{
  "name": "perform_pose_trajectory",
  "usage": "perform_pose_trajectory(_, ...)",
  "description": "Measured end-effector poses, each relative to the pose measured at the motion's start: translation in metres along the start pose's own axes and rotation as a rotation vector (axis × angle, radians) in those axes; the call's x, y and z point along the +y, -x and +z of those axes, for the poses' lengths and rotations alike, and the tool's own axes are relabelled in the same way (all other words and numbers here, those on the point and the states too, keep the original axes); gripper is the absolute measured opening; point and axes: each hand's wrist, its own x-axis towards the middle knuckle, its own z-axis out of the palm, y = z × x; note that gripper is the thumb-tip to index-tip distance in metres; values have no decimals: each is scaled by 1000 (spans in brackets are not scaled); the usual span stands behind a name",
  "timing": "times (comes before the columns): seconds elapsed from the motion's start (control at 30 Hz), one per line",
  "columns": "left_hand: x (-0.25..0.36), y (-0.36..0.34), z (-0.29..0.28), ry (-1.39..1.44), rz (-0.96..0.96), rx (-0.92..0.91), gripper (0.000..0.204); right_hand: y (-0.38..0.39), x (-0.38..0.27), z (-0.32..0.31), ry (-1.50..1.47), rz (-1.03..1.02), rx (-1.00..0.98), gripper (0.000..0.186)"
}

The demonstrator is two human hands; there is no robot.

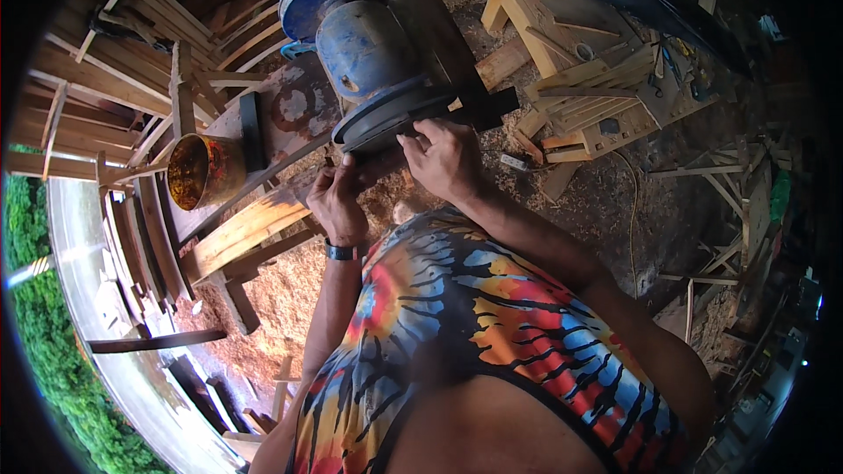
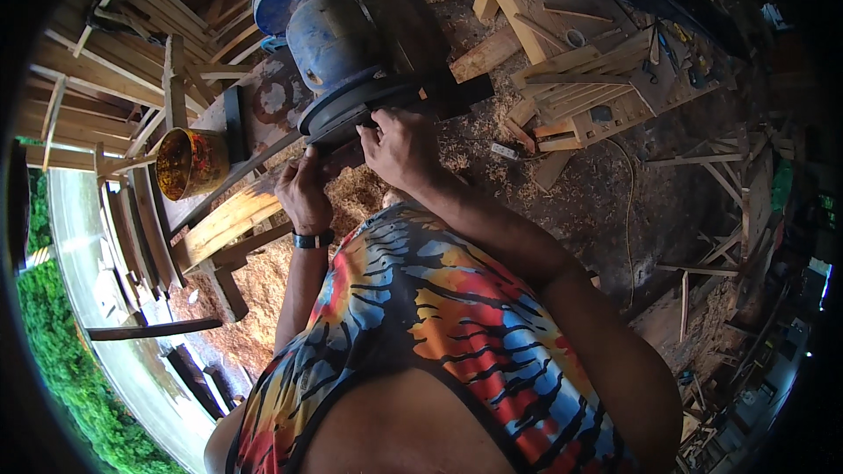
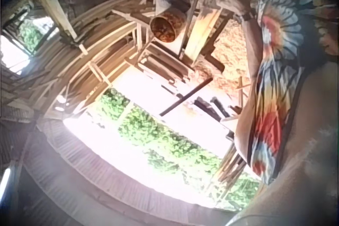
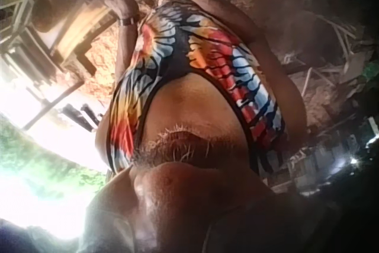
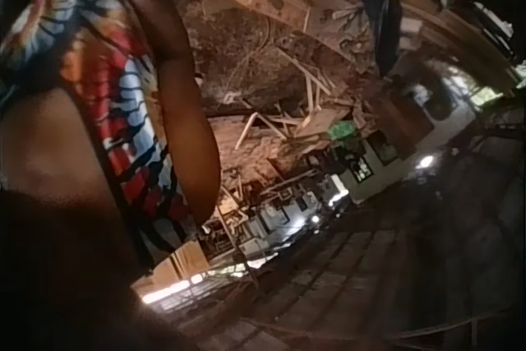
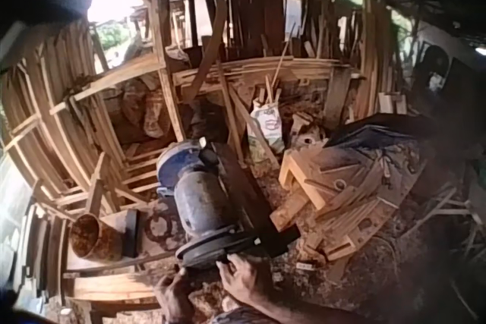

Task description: The person sharpens a small metal woodworking tool by holding it against a spinning bench grinder stone, occasionally checking the edge by hand and dipping it into a container.

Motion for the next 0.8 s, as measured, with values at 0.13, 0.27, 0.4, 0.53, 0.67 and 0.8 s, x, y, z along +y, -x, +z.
perform_pose_trajectory(0.13,3,1,1,52,14,25,28,1,0,4,-13,-8,2,18)
perform_pose_trajectory(0.27,2,1,-2,49,3,46,29,2,-3,7,-17,27,-6,19)
perform_pose_trajectory(0.4,-2,-1,-7,51,4,43,28,2,-6,7,-2,33,-24,20)
perform_pose_trajectory(0.53,-5,-5,-15,60,-6,9,26,1,-8,10,2,32,-28,21)
perform_pose_trajectory(0.67,-4,-4,-18,68,-7,9,28,1,-9,14,-3,38,-42,22)
perform_pose_trajectory(0.8,-2,-4,-20,98,-13,18,30,2,-10,17,2,27,-50,22)
